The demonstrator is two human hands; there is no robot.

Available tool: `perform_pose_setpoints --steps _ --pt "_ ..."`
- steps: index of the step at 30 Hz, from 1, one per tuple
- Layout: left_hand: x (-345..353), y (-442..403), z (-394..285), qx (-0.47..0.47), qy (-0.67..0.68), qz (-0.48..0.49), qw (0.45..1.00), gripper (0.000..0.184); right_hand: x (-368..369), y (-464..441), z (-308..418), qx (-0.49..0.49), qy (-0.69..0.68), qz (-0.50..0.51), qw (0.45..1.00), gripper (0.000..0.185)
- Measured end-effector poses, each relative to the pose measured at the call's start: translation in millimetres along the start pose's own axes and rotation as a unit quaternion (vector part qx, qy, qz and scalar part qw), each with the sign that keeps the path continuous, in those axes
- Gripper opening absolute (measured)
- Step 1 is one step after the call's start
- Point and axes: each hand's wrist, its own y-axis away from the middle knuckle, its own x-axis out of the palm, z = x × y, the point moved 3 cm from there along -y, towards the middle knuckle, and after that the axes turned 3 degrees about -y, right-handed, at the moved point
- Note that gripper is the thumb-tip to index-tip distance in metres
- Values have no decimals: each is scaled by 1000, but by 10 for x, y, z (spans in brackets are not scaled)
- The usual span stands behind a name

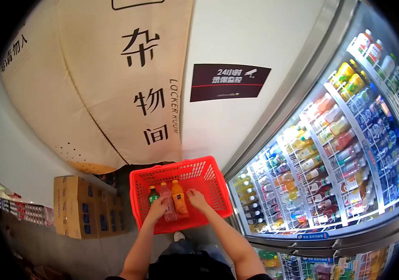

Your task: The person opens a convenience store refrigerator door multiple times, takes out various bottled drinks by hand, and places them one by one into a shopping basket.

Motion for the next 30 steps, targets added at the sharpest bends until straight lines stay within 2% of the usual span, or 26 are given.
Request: perform_pose_setpoints --steps 1,2,4,5,7,8,10,11,13,15,23,30 --pt "46 -39 -5 7 0 3 1000 33 -82 144 108 66 -126 23 990 39" --pt "69 -137 22 36 9 -15 999 31 -156 218 140 62 -128 16 990 39" --pt "99 -97 -289 89 26 -45 995 27 -301 374 200 11 -251 -1 968 33" --pt "124 -46 -485 96 23 -38 994 27 -371 462 217 8 -255 -10 967 33" --pt "247 28 -813 154 70 -27 985 27 -559 713 352 -39 -358 -31 932 34" --pt "355 53 -935 168 95 -11 981 27 -641 852 391 -40 -364 -44 929 34" --pt "578 216 -1264 161 116 30 980 28 -880 1135 500 -112 -421 -109 894 38" --pt "712 274 -1397 146 141 59 977 29 -1006 1285 544 -116 -426 -127 888 38" --pt "1018 421 -1623 178 149 105 967 30 -1282 1615 632 -172 -404 -162 884 42" --pt "1248 732 -1991 269 124 155 942 33 -1527 1886 573 -193 -412 -187 871 43" --pt "2293 1577 -2386 279 173 298 896 38 -2392 3138 104 -237 -369 -336 834 39" --pt "3192 2454 -2394 292 178 400 850 38 -2792 4382 -646 -220 -335 -515 757 36"
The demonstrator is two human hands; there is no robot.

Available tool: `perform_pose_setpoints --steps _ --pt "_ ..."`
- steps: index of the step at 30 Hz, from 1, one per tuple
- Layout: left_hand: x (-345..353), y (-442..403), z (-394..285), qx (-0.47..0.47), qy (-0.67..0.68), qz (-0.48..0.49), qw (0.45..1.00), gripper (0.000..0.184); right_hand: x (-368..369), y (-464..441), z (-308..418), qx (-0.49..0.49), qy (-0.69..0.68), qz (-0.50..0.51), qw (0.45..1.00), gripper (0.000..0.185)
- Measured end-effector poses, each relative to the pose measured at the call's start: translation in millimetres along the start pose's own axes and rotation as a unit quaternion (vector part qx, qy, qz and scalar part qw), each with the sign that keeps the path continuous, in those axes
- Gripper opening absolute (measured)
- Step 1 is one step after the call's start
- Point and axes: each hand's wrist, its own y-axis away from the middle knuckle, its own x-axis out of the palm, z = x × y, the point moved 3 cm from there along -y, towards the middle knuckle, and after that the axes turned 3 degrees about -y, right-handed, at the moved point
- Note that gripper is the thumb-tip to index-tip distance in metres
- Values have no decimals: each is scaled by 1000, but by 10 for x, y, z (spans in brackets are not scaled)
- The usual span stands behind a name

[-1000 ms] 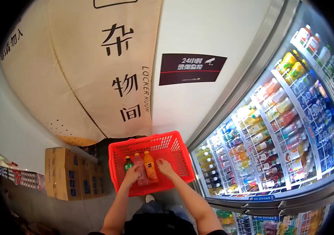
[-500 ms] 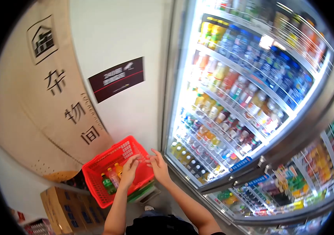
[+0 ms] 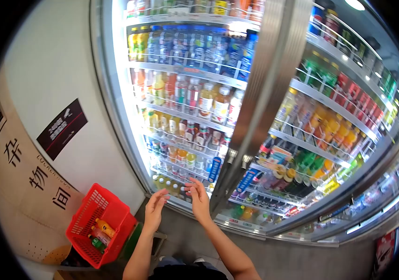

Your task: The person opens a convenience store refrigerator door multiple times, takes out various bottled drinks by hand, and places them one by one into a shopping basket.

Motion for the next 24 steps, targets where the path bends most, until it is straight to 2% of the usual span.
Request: perform_pose_setpoints --steps 8,15,17,19,20,21,23,24 --pt "1077 -8 266 -24 32 90 995 31 -1187 254 392 -38 17 -150 988 30" --pt "1389 -353 137 -30 57 153 986 30 -1462 140 585 -80 51 -222 970 29" --pt "1382 -434 151 -25 58 166 984 29 -1427 67 625 -80 63 -240 966 33" --pt "1355 -489 195 -27 48 170 984 28 -1480 -77 549 -45 213 -277 936 42" --pt "1323 -495 187 -37 62 173 982 27 -1515 -189 439 -50 236 -296 924 53" --pt "1271 -516 179 -31 66 174 982 27 -1520 -284 438 -57 238 -295 924 53" --pt "1145 -566 199 -41 50 189 980 27 -1503 -466 428 11 251 -283 926 56" --pt "1072 -591 200 -45 56 184 980 26 -1464 -569 454 -8 268 -295 917 62"
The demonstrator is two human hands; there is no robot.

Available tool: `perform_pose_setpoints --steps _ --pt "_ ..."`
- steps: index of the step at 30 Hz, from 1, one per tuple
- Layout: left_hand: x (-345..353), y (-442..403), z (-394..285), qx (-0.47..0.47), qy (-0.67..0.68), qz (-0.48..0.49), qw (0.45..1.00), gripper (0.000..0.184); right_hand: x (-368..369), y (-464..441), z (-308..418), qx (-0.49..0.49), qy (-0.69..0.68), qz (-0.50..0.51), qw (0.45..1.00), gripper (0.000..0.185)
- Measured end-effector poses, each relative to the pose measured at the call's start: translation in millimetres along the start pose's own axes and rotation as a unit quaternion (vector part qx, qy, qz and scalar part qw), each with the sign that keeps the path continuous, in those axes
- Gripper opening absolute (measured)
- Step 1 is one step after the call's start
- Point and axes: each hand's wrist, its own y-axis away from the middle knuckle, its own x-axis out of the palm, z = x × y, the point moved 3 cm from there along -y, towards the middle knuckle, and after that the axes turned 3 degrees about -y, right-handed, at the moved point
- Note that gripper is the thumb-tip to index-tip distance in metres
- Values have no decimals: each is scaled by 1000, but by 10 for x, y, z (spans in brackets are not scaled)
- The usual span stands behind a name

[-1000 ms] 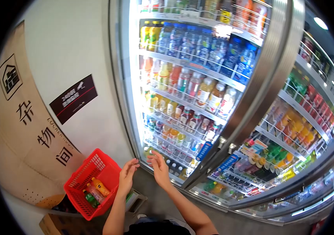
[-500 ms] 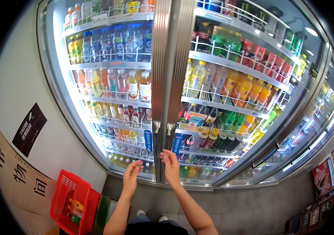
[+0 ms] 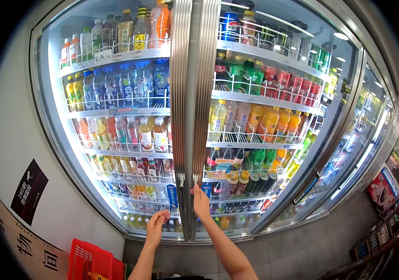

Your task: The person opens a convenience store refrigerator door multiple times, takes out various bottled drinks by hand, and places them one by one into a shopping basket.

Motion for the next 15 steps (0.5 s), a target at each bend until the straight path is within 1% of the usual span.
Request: perform_pose_setpoints --steps 1,3,4,5,7,8,11,13,15 --pt "-68 33 -1 1 0 -1 1000 26 69 -69 -70 -1 0 1 1000 62" --pt "-223 23 -15 15 -31 -4 999 25 240 -302 -256 82 -125 38 988 65" --pt "-271 37 9 18 -30 -18 999 24 279 -348 -268 114 -203 38 972 66" --pt "-320 34 32 20 -29 -23 999 24 284 -372 -288 121 -191 35 973 65" --pt "-408 121 82 53 -58 -15 997 23 281 -365 -269 121 -181 46 975 61" --pt "-433 145 138 54 -59 -15 997 22 293 -320 -230 130 -192 16 973 54" --pt "-420 196 231 35 -48 18 998 25 296 -293 -237 123 -200 -5 972 49" --pt "-367 238 117 31 -44 36 998 25 332 -297 -234 120 -184 -41 975 48" --pt "-356 295 85 30 -42 55 997 25 334 -307 -282 111 -155 -56 980 49"
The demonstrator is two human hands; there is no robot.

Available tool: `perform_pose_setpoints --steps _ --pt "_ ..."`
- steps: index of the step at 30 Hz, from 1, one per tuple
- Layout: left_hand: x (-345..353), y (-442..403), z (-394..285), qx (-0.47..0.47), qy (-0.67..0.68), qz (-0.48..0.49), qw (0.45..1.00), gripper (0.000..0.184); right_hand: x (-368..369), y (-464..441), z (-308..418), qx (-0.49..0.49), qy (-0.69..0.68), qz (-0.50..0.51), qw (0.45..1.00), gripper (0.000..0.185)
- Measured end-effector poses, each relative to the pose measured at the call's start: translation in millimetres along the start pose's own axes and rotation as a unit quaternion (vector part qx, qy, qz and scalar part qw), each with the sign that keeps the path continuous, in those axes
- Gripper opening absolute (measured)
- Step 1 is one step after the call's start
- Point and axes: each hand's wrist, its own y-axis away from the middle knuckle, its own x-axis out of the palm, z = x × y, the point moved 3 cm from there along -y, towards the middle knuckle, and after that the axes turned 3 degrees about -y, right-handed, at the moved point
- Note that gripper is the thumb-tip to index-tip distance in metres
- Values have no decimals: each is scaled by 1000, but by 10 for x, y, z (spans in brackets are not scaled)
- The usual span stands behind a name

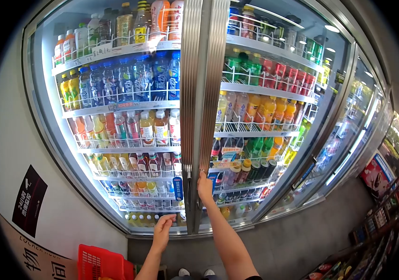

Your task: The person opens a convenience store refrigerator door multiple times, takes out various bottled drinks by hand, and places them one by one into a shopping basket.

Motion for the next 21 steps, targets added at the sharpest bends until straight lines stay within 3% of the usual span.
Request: perform_pose_setpoints --steps 8,14,18,19,21 --pt "-94 162 204 -65 26 18 997 24 -12 38 -8 -41 91 -87 991 50" --pt "-111 24 332 -93 42 27 994 25 -234 472 -67 -88 51 -96 990 51" --pt "152 -128 273 -82 54 58 994 25 -395 797 -18 -105 83 -95 986 49" --pt "219 -143 269 -77 56 62 993 25 -421 859 -8 -88 78 -109 987 61" --pt "328 -155 205 -61 47 71 995 25 -486 956 -23 -110 105 -117 981 62"
